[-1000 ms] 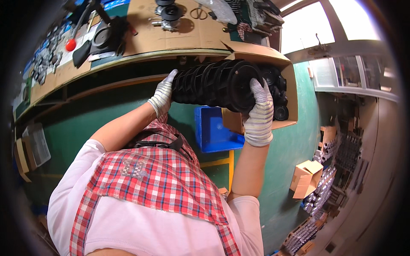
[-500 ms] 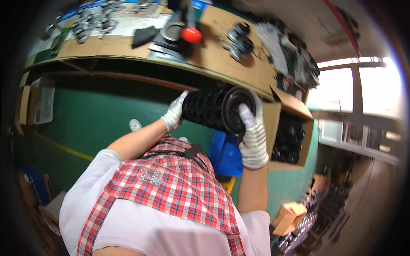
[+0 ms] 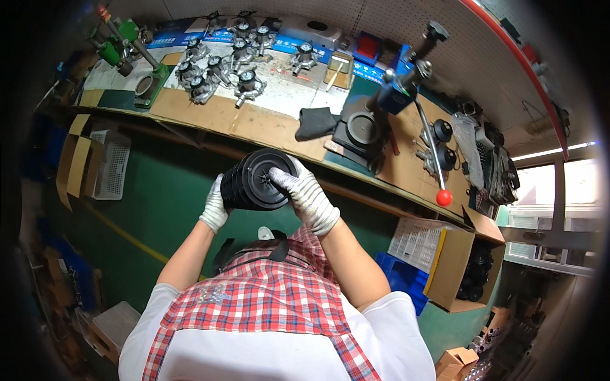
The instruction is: The person repeatedly picks up metallic mechanical components and black circular parts from a workbench and a cardboard box. They use a blue manual press machine to attach the black parts to the metallic components, then place the assembled units back on the bench.
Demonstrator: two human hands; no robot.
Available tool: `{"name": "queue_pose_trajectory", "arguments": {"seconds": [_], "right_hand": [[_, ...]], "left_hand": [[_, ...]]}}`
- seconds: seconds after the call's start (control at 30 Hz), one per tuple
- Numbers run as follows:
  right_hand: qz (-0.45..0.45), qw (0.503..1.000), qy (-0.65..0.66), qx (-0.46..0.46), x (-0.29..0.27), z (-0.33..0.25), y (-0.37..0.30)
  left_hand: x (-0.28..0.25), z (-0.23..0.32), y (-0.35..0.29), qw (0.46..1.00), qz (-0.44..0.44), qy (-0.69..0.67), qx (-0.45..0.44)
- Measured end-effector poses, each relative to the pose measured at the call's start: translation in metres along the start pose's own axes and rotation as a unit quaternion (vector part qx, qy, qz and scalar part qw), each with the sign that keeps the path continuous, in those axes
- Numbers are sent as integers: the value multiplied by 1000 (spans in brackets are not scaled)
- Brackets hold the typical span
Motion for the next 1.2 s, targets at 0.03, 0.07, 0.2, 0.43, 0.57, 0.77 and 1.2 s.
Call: {"name": "queue_pose_trajectory", "arguments": {"seconds": [0.03,0.07,0.2,0.43,0.57,0.77,1.2], "right_hand": [[-8,1000,-12,-9,7,-2,20],[-11,999,-37,-26,6,-1,40],[-35,990,-128,-47,16,-18,117],[-117,972,-181,-96,41,-83,275],[-126,963,-187,-144,37,-130,370],[-81,959,-257,-83,-18,-149,512],[12,919,-393,15,-158,-99,648]], "left_hand": [[9,13,11,1000,-3,-3,-4],[17,28,22,1000,-7,-6,-9],[54,85,89,997,-65,32,14],[100,239,207,989,-101,33,102],[183,299,240,987,-159,5,-25],[325,346,293,912,-377,-107,-121],[391,343,436,934,-255,-183,-169]]}}
Point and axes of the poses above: each hand's wrist, its own y-axis towards the middle knuckle, its own x-axis out of the palm, z = x × y, the point moved 8 cm from there along y, towards the middle knuckle, and after that the axes turned 15 degrees about -x, right-handed, at the moved point
